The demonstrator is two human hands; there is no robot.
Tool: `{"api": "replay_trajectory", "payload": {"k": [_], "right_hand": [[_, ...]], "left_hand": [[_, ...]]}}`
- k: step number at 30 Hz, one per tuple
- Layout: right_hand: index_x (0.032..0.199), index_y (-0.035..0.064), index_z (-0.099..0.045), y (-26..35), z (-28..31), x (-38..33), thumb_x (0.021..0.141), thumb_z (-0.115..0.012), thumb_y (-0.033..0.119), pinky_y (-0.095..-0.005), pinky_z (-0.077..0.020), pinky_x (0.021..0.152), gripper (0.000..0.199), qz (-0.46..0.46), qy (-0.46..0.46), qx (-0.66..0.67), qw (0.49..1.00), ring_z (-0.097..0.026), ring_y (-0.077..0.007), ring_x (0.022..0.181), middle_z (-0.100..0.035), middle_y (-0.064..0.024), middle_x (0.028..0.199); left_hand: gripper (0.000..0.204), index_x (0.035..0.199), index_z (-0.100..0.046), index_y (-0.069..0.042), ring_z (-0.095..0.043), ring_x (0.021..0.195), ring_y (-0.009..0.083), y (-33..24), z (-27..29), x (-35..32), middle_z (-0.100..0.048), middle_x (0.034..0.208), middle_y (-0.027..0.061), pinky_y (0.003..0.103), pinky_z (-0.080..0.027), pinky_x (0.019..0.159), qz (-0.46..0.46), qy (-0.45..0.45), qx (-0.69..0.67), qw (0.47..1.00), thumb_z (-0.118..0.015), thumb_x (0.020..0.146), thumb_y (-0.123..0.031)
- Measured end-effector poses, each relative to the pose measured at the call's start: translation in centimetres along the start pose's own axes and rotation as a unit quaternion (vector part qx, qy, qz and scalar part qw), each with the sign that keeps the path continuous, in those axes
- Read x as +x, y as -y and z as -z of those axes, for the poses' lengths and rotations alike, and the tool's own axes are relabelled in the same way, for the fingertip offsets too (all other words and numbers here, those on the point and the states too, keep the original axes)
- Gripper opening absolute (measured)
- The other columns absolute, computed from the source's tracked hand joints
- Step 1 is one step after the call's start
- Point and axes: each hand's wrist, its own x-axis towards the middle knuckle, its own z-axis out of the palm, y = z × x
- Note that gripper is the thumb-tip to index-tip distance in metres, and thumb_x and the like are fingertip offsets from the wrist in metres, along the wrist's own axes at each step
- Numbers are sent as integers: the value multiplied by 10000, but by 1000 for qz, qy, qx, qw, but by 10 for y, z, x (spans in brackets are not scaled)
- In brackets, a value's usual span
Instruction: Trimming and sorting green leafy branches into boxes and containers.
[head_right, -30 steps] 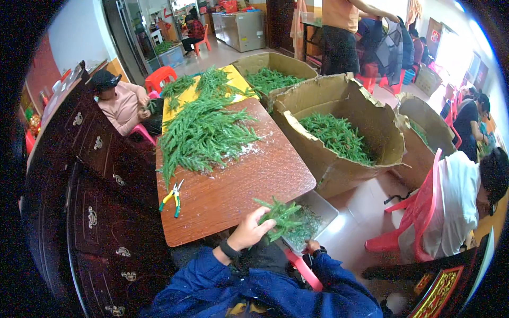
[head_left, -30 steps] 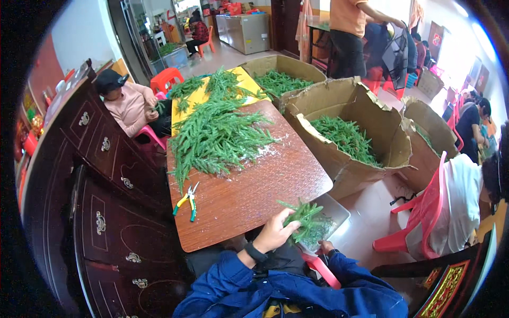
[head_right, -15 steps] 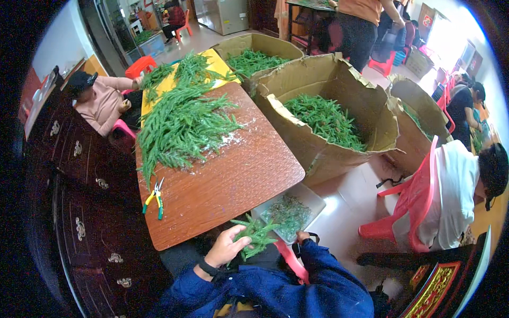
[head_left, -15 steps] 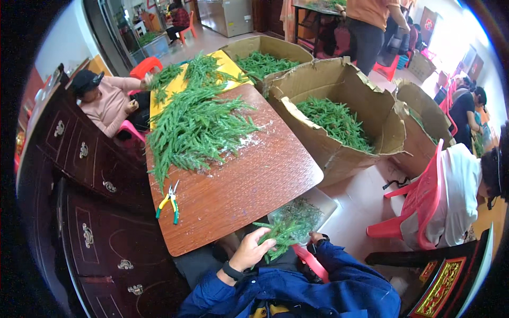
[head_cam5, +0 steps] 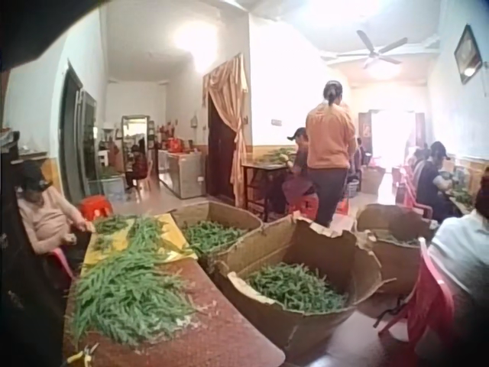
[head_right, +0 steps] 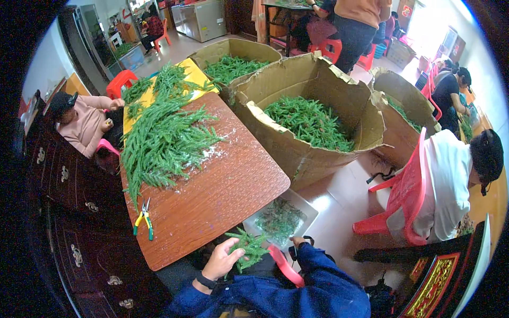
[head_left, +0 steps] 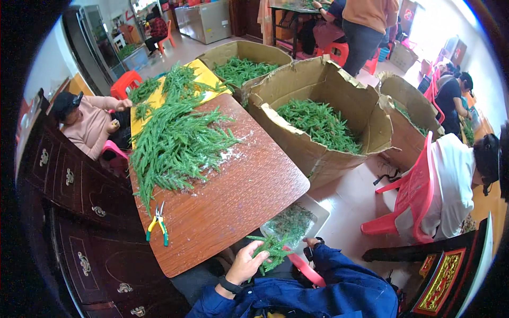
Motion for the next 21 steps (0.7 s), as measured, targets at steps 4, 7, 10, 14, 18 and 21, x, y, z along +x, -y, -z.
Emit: {"api": "replay_trajectory", "payload": {"k": [4,7,10,14,18,21], "right_hand": [[1205,55,-620,17,39,-45,811,-706,354,-382,-524,703,503,-122,-68,151,979,-658,-263,853,-691,-116,1030],[1272,55,-582,26,57,-57,810,-729,350,-341,-525,714,568,-76,-73,179,978,-642,-223,876,-678,-77,1089],[1334,77,-526,104,88,-112,907,-638,374,-319,-525,757,532,51,39,257,964,-629,-163,941,-651,-51,1158],[1244,50,-551,223,139,-253,967,-583,358,-324,-508,834,416,230,162,350,893,-609,-151,976,-640,-49,1129],[1295,39,-522,279,138,-338,968,-590,344,-308,-501,832,453,384,217,242,865,-602,-142,982,-648,-51,1123],[1295,45,-534,296,125,-357,957,-609,340,-311,-502,817,454,446,216,128,859,-606,-141,956,-666,-57,1083]], "left_hand": [[287,1214,-534,36,-624,925,139,3,-7,15,-621,1106,78,294,-521,823,-54,26,33,998,-575,949,-66],[297,1221,-517,36,-614,941,137,3,-11,23,-604,1132,91,294,-531,809,-87,26,45,995,-575,947,-63],[310,1197,-518,48,-615,942,160,14,-4,16,-622,1088,127,298,-545,764,-70,-4,10,997,-599,931,-89],[301,1222,-508,31,-612,932,140,0,-2,8,-599,1112,90,284,-559,751,-60,18,7,998,-573,938,-43],[304,1219,-512,27,-618,908,143,-16,-5,1,-615,1052,78,284,-559,750,-89,42,13,995,-578,929,-33],[273,1182,-526,24,-616,888,134,-11,0,-3,-620,1020,64,277,-552,731,-152,19,58,986,-586,923,-36]]}}
